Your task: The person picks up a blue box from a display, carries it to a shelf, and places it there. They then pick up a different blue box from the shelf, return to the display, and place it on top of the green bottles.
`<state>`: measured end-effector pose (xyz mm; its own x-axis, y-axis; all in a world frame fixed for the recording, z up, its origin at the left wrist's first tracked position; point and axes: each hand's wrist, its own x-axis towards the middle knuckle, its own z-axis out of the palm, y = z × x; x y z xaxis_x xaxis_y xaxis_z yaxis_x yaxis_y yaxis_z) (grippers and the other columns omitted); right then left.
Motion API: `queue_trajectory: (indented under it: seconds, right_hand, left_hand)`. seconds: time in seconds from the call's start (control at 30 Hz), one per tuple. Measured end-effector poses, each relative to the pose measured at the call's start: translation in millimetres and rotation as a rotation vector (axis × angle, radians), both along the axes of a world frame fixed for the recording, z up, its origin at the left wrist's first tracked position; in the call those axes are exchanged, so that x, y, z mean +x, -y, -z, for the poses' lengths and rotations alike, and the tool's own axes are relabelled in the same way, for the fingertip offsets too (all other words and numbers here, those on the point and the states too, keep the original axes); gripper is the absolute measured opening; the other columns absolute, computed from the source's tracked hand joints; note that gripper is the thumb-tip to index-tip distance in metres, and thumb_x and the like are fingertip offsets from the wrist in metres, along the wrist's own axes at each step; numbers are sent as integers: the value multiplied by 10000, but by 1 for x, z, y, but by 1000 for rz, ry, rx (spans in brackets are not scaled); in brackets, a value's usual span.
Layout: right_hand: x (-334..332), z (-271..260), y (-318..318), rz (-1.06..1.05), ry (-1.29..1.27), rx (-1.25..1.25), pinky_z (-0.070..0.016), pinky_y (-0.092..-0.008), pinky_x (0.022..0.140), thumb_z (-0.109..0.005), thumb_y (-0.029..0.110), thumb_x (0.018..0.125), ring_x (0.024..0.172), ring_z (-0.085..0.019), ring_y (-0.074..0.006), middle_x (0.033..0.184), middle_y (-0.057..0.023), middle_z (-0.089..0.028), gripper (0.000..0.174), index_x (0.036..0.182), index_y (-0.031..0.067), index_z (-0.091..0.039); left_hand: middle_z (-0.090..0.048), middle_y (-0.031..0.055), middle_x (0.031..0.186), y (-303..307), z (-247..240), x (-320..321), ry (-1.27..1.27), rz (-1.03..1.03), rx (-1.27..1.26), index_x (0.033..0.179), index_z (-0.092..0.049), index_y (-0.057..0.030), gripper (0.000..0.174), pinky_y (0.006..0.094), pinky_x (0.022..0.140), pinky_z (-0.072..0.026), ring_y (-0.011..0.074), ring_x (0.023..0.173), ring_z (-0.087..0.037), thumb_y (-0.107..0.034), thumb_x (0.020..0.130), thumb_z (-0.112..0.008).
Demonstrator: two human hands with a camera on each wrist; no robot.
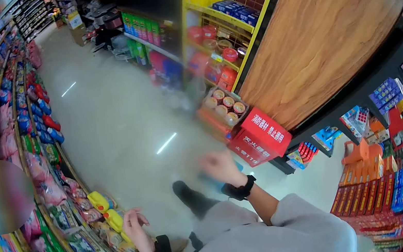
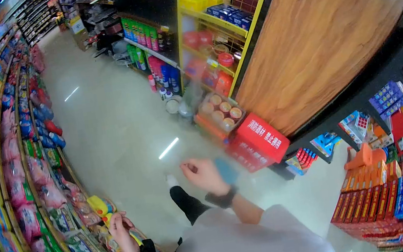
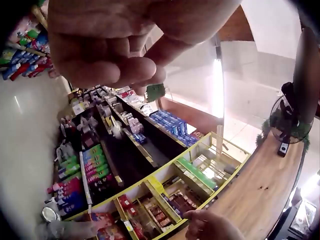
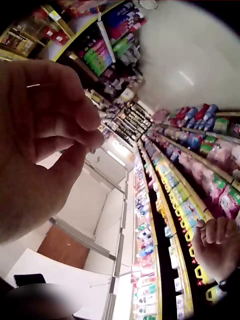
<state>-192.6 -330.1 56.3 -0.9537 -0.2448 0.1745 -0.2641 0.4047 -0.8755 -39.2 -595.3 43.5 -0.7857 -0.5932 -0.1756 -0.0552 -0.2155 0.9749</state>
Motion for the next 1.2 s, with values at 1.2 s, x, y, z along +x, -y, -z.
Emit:
queue_trajectory:
  seconds: [1.2]
  right_hand:
    - [-606,-87,370,542,-132,-156,-482,-236,541,-644,99,881,578,-602,-70,650,-31,-656,121,931,0,-692]
  left_hand:
    - [-480,7,614,387,-68,-742,-65,559,2,876,-603,-8,218,234,503,-344,87,544,-457,-171,968,-491]
